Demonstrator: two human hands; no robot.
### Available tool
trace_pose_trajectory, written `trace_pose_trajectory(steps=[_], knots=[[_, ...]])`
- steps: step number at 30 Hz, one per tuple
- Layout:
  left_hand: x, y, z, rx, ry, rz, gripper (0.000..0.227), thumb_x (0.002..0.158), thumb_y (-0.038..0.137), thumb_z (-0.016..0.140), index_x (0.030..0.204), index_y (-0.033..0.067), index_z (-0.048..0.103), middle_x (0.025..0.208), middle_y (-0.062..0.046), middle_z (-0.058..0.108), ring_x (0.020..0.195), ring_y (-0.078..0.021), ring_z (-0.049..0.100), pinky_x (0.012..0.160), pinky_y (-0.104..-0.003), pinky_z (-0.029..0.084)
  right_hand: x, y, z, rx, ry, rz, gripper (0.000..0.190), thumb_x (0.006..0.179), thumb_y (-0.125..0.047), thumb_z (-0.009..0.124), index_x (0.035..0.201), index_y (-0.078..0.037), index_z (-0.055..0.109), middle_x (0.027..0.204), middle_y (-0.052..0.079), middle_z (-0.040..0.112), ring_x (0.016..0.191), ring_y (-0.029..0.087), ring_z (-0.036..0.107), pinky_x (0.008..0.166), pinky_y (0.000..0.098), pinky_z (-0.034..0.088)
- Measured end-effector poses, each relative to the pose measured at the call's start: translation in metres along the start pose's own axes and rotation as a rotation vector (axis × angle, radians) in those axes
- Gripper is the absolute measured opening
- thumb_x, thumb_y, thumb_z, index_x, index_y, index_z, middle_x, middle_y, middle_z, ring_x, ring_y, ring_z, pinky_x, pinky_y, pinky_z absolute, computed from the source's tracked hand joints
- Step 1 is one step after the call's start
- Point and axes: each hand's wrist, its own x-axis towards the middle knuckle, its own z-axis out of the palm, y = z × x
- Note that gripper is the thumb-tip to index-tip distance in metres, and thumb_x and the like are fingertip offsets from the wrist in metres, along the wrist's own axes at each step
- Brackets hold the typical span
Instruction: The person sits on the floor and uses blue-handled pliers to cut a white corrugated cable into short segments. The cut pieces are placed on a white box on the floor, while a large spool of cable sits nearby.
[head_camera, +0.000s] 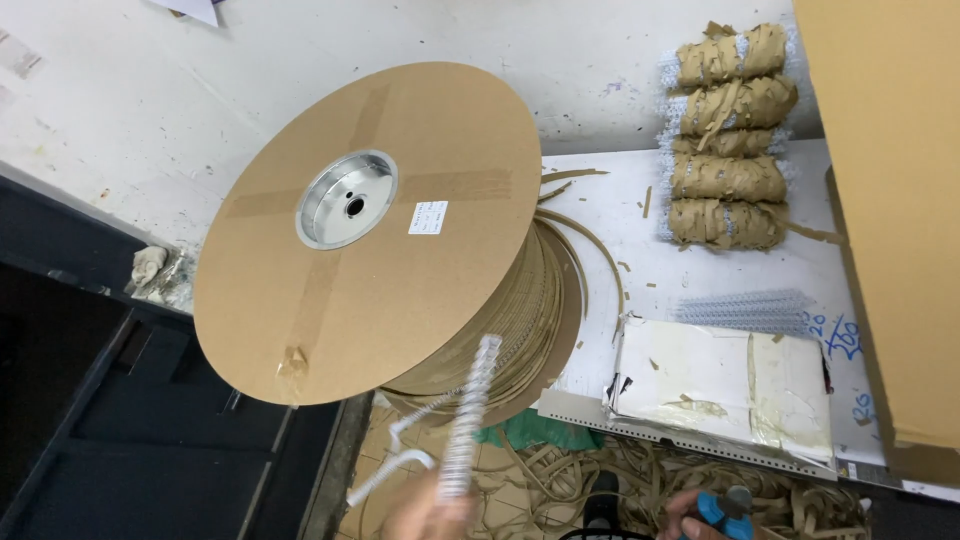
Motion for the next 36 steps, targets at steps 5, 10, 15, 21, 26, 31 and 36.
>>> trace_pose_trajectory(steps=[5, 10, 15, 21, 26, 31, 36], knots=[[0.04, 0.116, 0.124, -0.229, -0.886, -0.201, 0.039, 0.108, 0.054, 0.05, 0.127, 0.0252, 0.068, 0.108, 0.001, 0.07, 0.104, -0.0178, 0.069, 0.094, -0.035, 0.047, 0.002, -0.01, 0.143, -0.166, 0.216, -0.852, 0.045, 0.091, -0.032, 0.067, 0.125, -0.003, 0.061, 0.082, 0.022, 0.071, 0.079, 0.046, 0.076, 0.068, 0.0522, 0.061], [0.038, 0.107, 0.218, -0.301, -1.074, -0.231, 0.065, 0.114, 0.081, 0.025, 0.1, 0.0274, 0.06, 0.09, 0.006, 0.053, 0.081, -0.0127, 0.053, 0.074, -0.034, 0.036, -0.063, -0.105, 0.093, -0.174, 0.594, 0.121, 0.044, 0.104, -0.01, 0.07, 0.148, -0.005, 0.07, 0.091, 0.023, 0.057, 0.078, 0.039, 0.054, 0.067, 0.054, 0.039], [0.023, 0.039, 0.306, -0.564, -1.207, -0.578, 0.04, 0.119, 0.063, 0.051, 0.11, 0.0254, 0.061, 0.086, 0.007, 0.049, 0.071, -0.0054, 0.048, 0.072, -0.027, 0.035, -0.07, -0.107, 0.081, -0.013, 0.714, -0.021, 0.025, 0.101, -0.021, 0.078, 0.116, 0.0, 0.078, 0.081, 0.022, 0.067, 0.065, 0.029, 0.059, 0.064, 0.0412, 0.048], [0.032, -0.008, 0.342, -0.443, -1.141, -0.565, 0.038, 0.119, 0.043, 0.045, 0.096, 0.0235, 0.068, 0.099, 0.005, 0.057, 0.095, -0.0116, 0.055, 0.092, -0.025, 0.038, -0.054, -0.108, 0.06, 0.088, 0.717, -0.065, 0.011, 0.103, -0.018, 0.077, 0.101, -0.01, 0.069, 0.083, 0.015, 0.066, 0.079, 0.032, 0.069, 0.074, 0.052, 0.062], [0.044, -0.008, 0.346, -0.43, -1.157, -0.473, 0.031, 0.122, 0.041, 0.057, 0.102, 0.0179, 0.061, 0.078, 0.001, 0.061, 0.066, -0.012, 0.053, 0.068, -0.03, 0.044, -0.032, -0.107, 0.054, 0.044, 0.755, -0.207, 0.01, 0.1, -0.013, 0.08, 0.099, -0.007, 0.073, 0.079, 0.016, 0.069, 0.067, 0.032, 0.068, 0.064, 0.0479, 0.06], [0.065, -0.017, 0.332, -0.582, -1.369, -0.535, 0.032, 0.122, 0.039, 0.063, 0.106, 0.0126, 0.072, 0.064, 0.0, 0.067, 0.048, -0.0063, 0.059, 0.05, -0.02, 0.05, -0.02, -0.115, 0.051, -0.016, 0.901, -0.343, 0.024, 0.1, -0.019, 0.083, 0.084, -0.014, 0.065, 0.074, 0.013, 0.071, 0.055, 0.026, 0.069, 0.038, 0.0337, 0.045], [0.084, -0.044, 0.322, -0.567, -1.405, -0.504, 0.043, 0.117, 0.049, 0.066, 0.098, 0.0125, 0.079, 0.051, 0.003, 0.055, 0.042, -0.0047, 0.048, 0.051, -0.02, 0.045, -0.011, -0.12, 0.047, 0.123, 0.851, -0.41, 0.023, 0.097, -0.006, 0.082, 0.083, -0.011, 0.063, 0.079, 0.015, 0.071, 0.068, 0.027, 0.07, 0.06, 0.0507, 0.067]])
